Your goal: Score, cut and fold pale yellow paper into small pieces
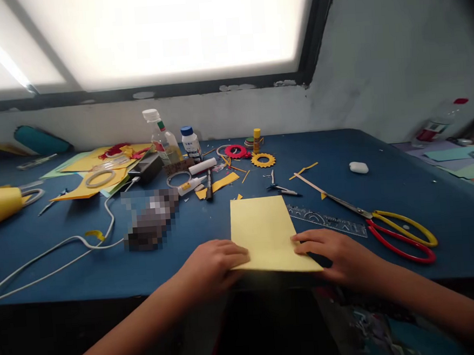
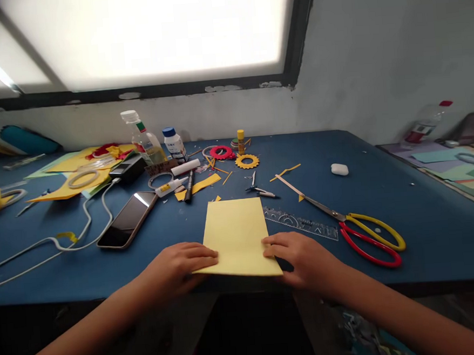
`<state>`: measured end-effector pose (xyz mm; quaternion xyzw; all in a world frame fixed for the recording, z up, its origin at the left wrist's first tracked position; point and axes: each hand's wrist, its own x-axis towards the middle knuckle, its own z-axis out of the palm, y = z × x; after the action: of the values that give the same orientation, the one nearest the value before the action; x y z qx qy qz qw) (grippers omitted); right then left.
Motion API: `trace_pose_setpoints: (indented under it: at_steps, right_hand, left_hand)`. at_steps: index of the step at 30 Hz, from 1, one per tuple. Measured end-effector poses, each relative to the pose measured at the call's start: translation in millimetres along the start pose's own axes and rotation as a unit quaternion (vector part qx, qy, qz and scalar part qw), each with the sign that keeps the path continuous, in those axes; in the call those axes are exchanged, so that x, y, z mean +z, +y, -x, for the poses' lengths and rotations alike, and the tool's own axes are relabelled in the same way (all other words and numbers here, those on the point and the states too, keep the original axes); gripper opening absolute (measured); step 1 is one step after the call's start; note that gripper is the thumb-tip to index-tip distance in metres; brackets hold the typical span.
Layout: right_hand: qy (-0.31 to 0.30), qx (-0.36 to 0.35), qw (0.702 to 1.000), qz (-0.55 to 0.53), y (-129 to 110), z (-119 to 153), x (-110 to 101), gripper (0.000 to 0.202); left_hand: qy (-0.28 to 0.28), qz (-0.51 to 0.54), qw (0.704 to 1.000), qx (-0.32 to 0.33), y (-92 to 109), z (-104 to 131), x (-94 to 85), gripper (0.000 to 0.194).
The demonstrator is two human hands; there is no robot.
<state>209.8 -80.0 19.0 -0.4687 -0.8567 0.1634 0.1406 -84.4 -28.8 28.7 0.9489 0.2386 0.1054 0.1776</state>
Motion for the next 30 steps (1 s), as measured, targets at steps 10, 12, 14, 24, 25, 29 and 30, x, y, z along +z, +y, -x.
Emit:
trace_pose_setpoints:
  at_steps: [10, 12, 14, 24, 25, 29, 30]
  right_hand:
    - [-0.006, 0.144, 0.974, -0.175, 12, -48, -13, 0.034]
    - [-0.006, 0.162, 0.977, -0.137, 16, -56, -11, 0.033]
    - [-0.007, 0.185, 0.98, -0.078, 20, -63, -11, 0.034]
    - [-0.018, 0.239, 0.969, 0.061, 33, -95, -16, 0.033]
    - [-0.021, 0.244, 0.967, 0.069, 34, -97, -15, 0.034]
    - [-0.032, 0.258, 0.962, 0.085, 40, -103, -12, 0.036]
    - [-0.034, 0.261, 0.961, 0.086, 41, -104, -12, 0.037]
  left_hand:
    - [0.068, 0.195, 0.949, -0.236, -27, -29, -1.3, 0.05]
    - [0.072, 0.192, 0.945, -0.256, -30, -33, 0.2, 0.056]
    - [0.076, 0.181, 0.941, -0.274, -32, -38, -0.6, 0.059]
    - [0.074, 0.082, 0.938, -0.327, -48, -64, -7.3, 0.058]
    - [0.071, 0.076, 0.939, -0.329, -49, -66, -7.2, 0.059]
    - [0.055, 0.057, 0.939, -0.333, -56, -70, -6.5, 0.066]
    - [0.051, 0.053, 0.94, -0.334, -58, -71, -6.6, 0.068]
